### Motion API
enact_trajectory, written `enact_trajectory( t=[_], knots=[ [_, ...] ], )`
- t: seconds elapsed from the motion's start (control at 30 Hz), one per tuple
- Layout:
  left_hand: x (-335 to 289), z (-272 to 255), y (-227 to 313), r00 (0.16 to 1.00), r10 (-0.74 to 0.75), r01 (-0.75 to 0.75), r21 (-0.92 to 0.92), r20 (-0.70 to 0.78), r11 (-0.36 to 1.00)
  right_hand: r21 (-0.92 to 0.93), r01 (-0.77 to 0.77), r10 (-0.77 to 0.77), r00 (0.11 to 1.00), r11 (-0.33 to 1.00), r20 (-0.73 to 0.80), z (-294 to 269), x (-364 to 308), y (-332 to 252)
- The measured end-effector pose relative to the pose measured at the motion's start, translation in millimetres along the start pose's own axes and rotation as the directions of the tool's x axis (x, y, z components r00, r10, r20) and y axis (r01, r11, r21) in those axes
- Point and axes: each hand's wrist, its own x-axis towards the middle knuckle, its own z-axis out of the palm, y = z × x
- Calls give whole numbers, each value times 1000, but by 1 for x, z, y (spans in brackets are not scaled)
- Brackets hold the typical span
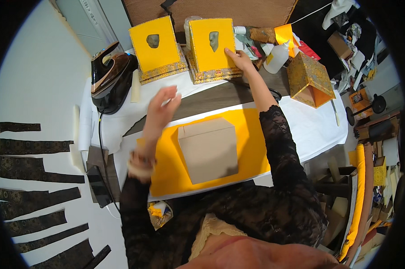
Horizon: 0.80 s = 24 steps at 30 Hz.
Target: The person cuts yellow fabric, irons it, applies glue to a cardboard insert, and folds the fabric around it to form a pouch. They repeat the process with a second pouch, ironing the final folds.
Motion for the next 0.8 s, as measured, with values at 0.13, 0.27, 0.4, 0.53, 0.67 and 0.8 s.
enact_trajectory(
  t=[0.13,0.27,0.4,0.53,0.67,0.8],
  knots=[
    [117,9,-41,959,-281,282,-217,36,935,116,37,-46,996,993,74,12,-12,-3],
    [168,52,-47,932,-356,355,-359,66,863,271,109,-122,992,956,31,10,0,5],
    [157,73,-19,926,-319,376,-416,202,828,342,145,-150,989,929,-11,7,8,22],
    [148,63,-30,926,-376,345,-491,39,800,268,212,-219,976,940,-3,3,-17,-24],
    [109,53,6,939,-326,322,-603,108,730,254,216,-214,976,943,-35,-24,-57,-42],
    [67,-8,7,958,-274,271,-603,90,751,396,161,-209,974,904,83,-2,-111,-67]
  ],
)
